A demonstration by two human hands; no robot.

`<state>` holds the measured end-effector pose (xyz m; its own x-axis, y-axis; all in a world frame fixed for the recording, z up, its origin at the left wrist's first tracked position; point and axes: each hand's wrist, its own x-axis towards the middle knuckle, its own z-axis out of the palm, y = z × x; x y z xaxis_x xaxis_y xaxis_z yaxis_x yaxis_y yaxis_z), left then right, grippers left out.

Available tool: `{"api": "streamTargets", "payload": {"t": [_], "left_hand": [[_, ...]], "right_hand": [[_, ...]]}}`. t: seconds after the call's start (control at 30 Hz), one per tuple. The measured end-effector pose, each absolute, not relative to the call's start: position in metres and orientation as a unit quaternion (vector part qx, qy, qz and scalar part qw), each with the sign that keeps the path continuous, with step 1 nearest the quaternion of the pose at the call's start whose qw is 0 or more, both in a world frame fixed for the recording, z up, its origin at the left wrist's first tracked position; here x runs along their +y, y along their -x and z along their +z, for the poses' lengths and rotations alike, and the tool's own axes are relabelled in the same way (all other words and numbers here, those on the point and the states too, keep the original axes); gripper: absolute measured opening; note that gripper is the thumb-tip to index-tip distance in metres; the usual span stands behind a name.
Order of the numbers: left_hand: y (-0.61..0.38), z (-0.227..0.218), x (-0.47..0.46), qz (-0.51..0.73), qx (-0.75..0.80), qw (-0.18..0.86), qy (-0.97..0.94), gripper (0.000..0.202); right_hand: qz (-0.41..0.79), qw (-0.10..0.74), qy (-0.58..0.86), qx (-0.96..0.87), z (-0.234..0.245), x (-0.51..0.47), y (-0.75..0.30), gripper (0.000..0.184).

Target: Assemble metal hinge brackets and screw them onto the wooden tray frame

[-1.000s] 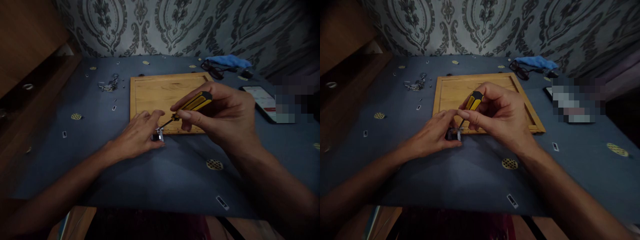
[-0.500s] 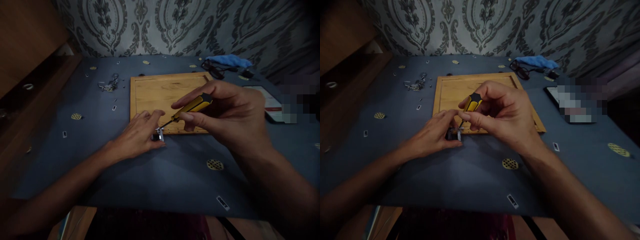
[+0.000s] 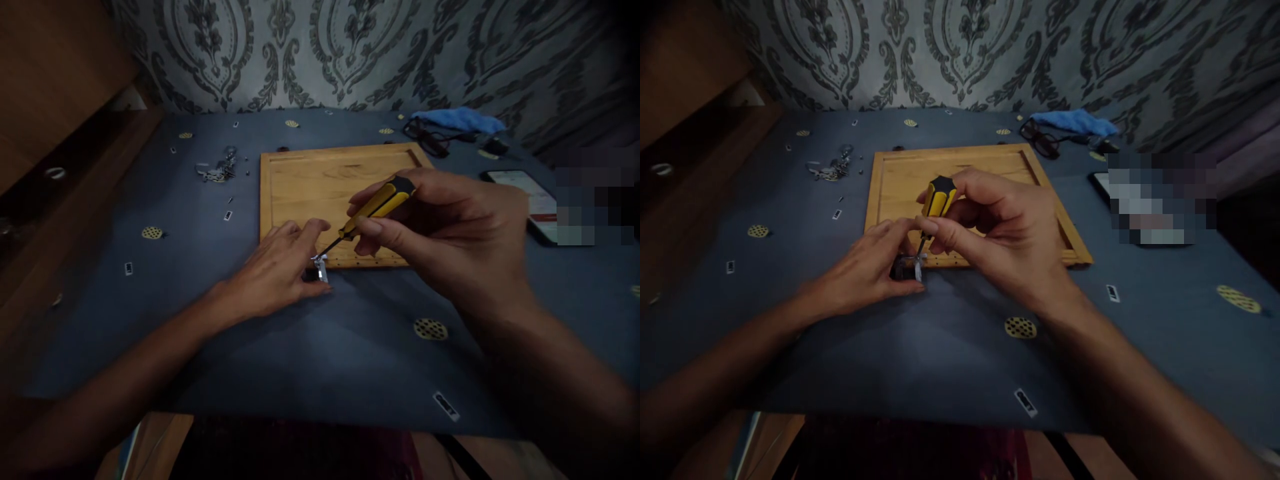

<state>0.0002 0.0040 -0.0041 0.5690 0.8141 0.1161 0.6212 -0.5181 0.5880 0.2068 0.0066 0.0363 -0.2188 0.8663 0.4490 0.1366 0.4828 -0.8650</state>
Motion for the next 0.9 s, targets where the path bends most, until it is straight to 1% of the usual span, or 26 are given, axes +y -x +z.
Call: {"api": "streamTargets", "payload": {"t": [0.23, 0.53, 0.8, 0.9], "left_hand": [[0.0007, -0.0072, 0.0027, 0.199, 0.421, 0.25, -0.849, 0.073], [-0.0022, -0.0055, 0.0033, 0.2, 0.421, 0.254, -0.848, 0.073], [-0.0037, -0.0059, 0.0027, 0.203, 0.422, 0.248, -0.848, 0.07], [-0.004, -0.0065, 0.0029, 0.201, 0.419, 0.246, -0.851, 0.071]], "right_hand": [[0.305, 0.57, 0.381, -0.661, 0.0343, 0.0049, -0.2014, 0.031], [0.328, 0.563, 0.37, -0.662, 0.031, 0.008, -0.2043, 0.032], [0.336, 0.556, 0.352, -0.674, 0.0288, 0.0099, -0.2065, 0.024], [0.333, 0.556, 0.356, -0.674, 0.0281, 0.0104, -0.2067, 0.026]]}}
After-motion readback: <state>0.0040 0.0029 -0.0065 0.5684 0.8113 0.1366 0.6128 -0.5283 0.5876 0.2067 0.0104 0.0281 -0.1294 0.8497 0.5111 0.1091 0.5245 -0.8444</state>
